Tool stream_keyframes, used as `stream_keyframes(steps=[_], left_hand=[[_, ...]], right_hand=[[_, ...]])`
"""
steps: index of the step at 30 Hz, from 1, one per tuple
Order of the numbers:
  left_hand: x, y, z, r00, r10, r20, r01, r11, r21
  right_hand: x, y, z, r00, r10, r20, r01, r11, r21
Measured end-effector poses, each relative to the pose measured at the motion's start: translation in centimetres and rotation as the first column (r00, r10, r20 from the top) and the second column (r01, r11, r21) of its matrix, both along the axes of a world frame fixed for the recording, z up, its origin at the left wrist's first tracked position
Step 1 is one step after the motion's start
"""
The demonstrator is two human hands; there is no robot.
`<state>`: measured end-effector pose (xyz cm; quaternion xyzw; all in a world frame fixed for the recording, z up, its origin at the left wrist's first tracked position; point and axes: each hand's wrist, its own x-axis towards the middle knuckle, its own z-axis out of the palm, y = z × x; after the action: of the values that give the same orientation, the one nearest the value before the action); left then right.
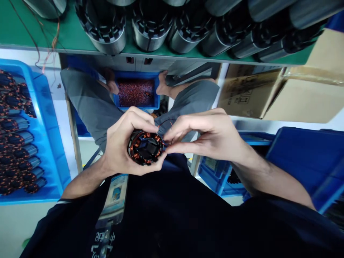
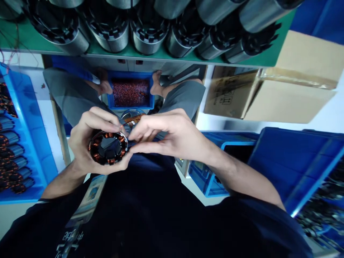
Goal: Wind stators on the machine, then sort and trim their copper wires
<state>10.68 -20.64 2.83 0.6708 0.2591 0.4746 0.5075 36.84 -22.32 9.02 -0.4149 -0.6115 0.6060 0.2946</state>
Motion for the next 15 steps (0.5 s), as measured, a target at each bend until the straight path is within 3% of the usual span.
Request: stream_keyframes(steps=[3, 5, 8, 10, 12, 15], left_hand=[[-0.4, -0.8, -0.3, 0.998, -0.023, -0.065, 0.023, 1.000, -0.012], [-0.8, -1.4, -1.0, 0.981, 0.028, -0.192, -0.019, 0.998, 0.052], [-1.6, -2.1, -2.4, 0.888, 0.111, -0.447, -0.040, 0.986, 0.164], [-2.1, -2.4, -2.9, 0.820, 0.120, -0.559, -0.003, 0.979, 0.206], [-2.3, -2.4, -2.8, 0.793, 0.119, -0.598, 0.030, 0.972, 0.233], [-1.9, -2.1, -2.0, 0.799, 0.142, -0.585, 0.035, 0.959, 0.281]], right_hand=[[0.3, 0.5, -3.8, 0.999, 0.040, -0.019, -0.040, 0.998, -0.043], [1.0, 0.9, -6.6, 0.999, 0.031, 0.016, -0.030, 0.997, -0.074], [2.7, 1.8, -8.9, 0.983, 0.035, 0.178, -0.034, 0.999, -0.009], [3.5, 2.0, -8.1, 0.946, -0.043, 0.321, -0.001, 0.991, 0.137], [3.4, 1.6, -5.8, 0.910, -0.154, 0.384, 0.048, 0.961, 0.273], [1.2, 0.1, -2.5, 0.936, -0.107, 0.335, 0.007, 0.958, 0.285]])
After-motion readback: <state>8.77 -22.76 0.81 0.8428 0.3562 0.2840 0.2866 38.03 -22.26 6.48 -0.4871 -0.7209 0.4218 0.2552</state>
